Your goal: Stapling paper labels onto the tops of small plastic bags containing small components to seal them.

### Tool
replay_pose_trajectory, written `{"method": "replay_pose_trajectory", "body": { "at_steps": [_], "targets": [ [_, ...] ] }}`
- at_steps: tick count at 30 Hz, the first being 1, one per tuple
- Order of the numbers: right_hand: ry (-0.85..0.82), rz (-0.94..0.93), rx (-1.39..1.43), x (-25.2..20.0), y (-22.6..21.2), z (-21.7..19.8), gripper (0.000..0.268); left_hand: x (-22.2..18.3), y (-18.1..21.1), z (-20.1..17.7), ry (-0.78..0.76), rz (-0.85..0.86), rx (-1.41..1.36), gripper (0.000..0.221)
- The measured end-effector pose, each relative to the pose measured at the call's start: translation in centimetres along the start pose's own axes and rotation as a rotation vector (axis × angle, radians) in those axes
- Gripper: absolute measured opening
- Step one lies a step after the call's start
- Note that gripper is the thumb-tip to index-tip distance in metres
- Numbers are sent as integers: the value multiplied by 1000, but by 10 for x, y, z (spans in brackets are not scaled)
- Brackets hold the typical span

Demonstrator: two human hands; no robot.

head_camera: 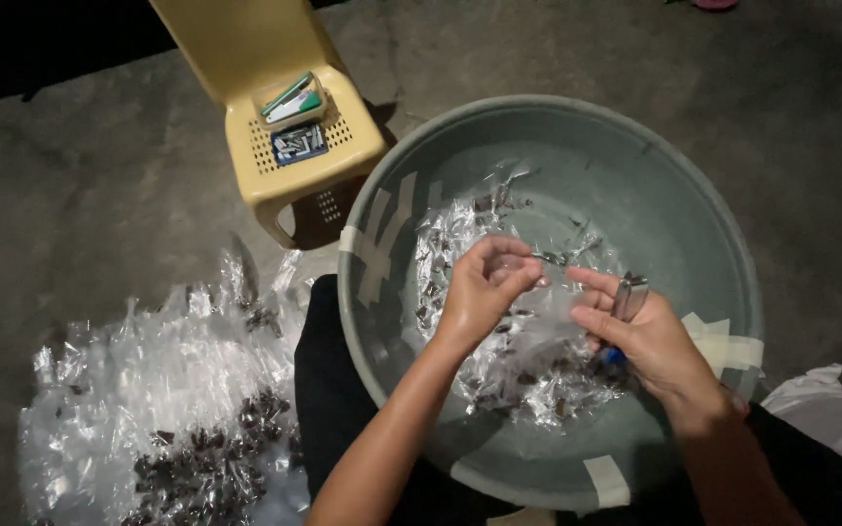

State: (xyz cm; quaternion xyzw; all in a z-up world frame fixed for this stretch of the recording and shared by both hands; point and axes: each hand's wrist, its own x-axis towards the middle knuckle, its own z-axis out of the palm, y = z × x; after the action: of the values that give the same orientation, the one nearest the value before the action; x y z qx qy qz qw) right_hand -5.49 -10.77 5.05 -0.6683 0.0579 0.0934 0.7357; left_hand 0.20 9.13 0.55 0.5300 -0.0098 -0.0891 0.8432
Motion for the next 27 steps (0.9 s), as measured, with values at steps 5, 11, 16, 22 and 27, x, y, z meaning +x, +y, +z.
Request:
{"method": "replay_pose_trajectory", "body": {
  "at_steps": [5, 11, 16, 22, 27],
  "targets": [
    [21, -32, -127, -7, -30, 17, 53, -15, 28, 8, -42, 67, 256, 33],
    [91, -37, -173, 2, -17, 13, 31, -24, 40, 13, -46, 105, 403, 36],
    [100, -61, -209, 4, -15, 10, 22, -16, 52, -29, -318, -215, 795, 80],
    [-32, -216, -357, -1, -18, 28, 26, -35, 95, -1, -467, -105, 1284, 118],
    [135, -192, -380, 7, -31, 25, 21, -47, 19, 7, -580, 10, 445, 39]
  ]
}}
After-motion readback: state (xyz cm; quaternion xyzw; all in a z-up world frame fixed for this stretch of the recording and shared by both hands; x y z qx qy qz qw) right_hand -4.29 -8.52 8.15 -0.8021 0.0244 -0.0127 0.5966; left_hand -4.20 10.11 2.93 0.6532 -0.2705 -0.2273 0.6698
